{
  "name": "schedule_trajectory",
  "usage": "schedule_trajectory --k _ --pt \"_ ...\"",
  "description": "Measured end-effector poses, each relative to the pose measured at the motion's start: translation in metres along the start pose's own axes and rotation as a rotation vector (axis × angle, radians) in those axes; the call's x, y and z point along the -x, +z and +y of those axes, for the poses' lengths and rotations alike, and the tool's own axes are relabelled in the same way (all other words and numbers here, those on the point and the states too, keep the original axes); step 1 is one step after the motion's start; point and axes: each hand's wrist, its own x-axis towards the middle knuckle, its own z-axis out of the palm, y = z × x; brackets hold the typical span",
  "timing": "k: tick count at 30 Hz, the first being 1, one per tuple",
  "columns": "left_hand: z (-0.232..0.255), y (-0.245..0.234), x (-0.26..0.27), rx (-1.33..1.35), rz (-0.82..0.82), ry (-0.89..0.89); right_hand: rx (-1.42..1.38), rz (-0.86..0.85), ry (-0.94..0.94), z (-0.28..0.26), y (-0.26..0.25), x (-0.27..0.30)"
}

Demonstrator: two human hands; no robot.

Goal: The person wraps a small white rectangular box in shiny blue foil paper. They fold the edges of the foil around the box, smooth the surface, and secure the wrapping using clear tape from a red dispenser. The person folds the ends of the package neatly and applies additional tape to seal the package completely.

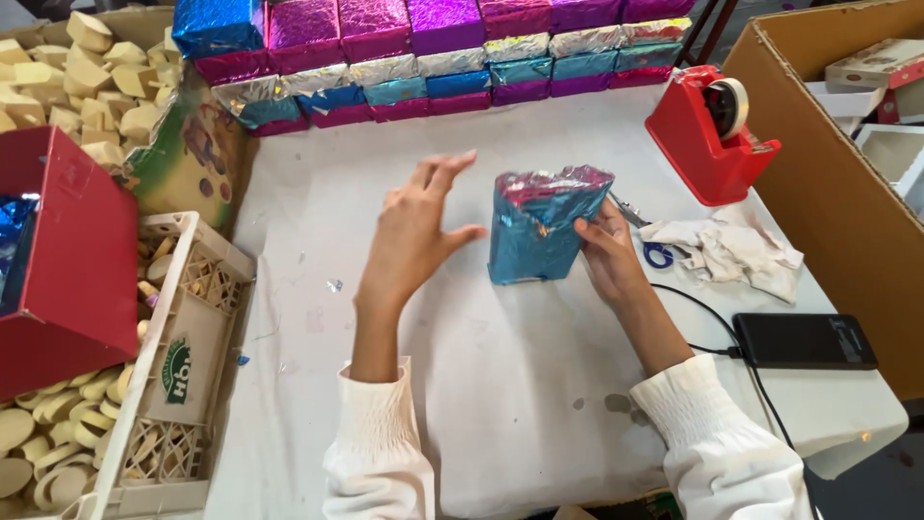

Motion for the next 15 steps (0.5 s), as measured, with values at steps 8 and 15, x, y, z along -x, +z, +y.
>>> schedule_trajectory --k 8,15 --pt "0.017 0.048 -0.001 0.045 0.093 0.201 0.036 -0.07 -0.006 0.003 0.0 0.002" --pt "0.024 0.063 -0.006 -0.081 0.233 0.162 0.076 -0.072 -0.006 0.007 -0.01 -0.002"
